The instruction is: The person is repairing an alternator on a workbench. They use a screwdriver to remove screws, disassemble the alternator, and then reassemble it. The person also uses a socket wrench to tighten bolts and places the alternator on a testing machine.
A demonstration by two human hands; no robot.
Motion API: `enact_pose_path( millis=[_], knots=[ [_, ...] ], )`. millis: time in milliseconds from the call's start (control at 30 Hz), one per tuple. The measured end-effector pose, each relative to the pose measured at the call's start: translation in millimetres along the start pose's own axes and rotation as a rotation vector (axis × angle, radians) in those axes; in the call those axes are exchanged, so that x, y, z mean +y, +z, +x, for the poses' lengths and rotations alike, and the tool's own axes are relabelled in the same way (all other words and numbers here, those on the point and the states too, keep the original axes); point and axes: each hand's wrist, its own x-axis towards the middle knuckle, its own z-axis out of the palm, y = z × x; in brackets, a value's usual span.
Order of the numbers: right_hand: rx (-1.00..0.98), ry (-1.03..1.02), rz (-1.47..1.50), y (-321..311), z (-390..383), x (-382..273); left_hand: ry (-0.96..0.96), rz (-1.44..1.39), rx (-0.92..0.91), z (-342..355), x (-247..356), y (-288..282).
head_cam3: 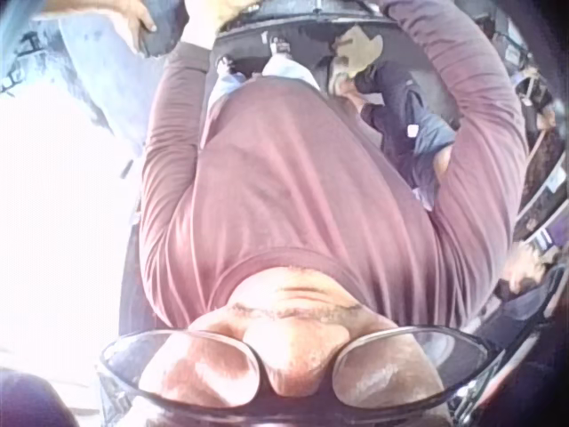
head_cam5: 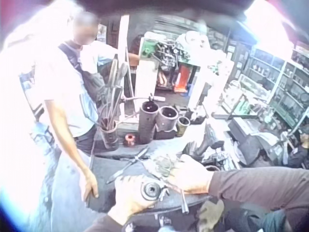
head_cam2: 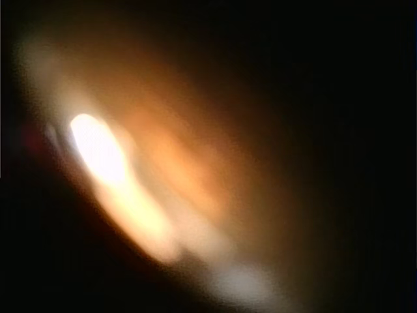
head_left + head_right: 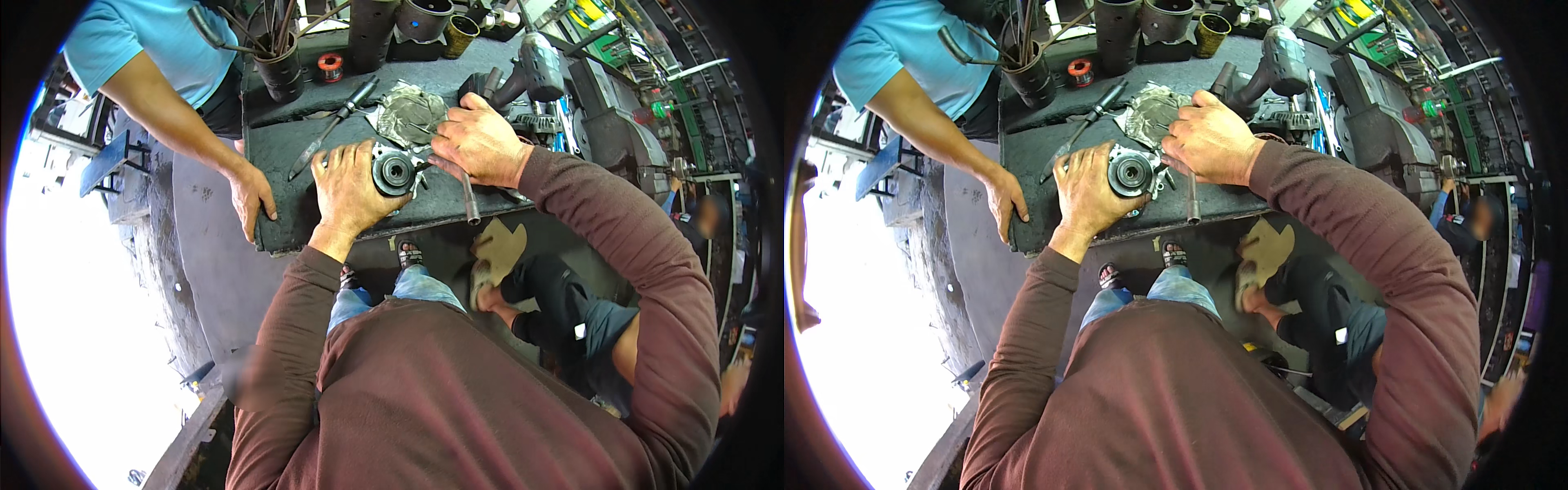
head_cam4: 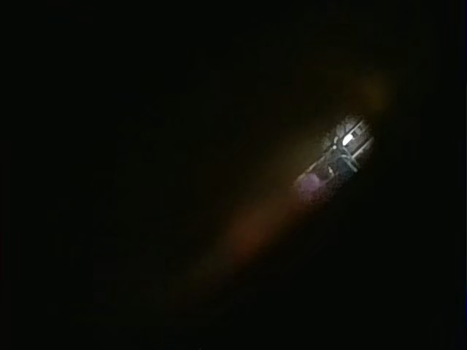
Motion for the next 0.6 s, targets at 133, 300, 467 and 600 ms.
enact_pose_path(
  millis=[133,300,467,600],
  knots=[
    [-0.088,0.156,0.009,0.0,4.0,-6.8,0.021,0.001,0.034,1.0,-3.7,5.5],
    [-0.052,0.164,0.009,-1.2,10.1,-11.7,0.014,-0.036,0.014,1.7,-4.6,4.4],
    [-0.107,0.313,0.046,-1.2,10.9,-17.9,0.020,-0.044,0.053,0.5,-3.7,5.3],
    [-0.185,0.717,0.111,-4.8,14.4,-40.2,-0.009,-0.031,0.065,-2.1,4.9,5.5]
  ],
)
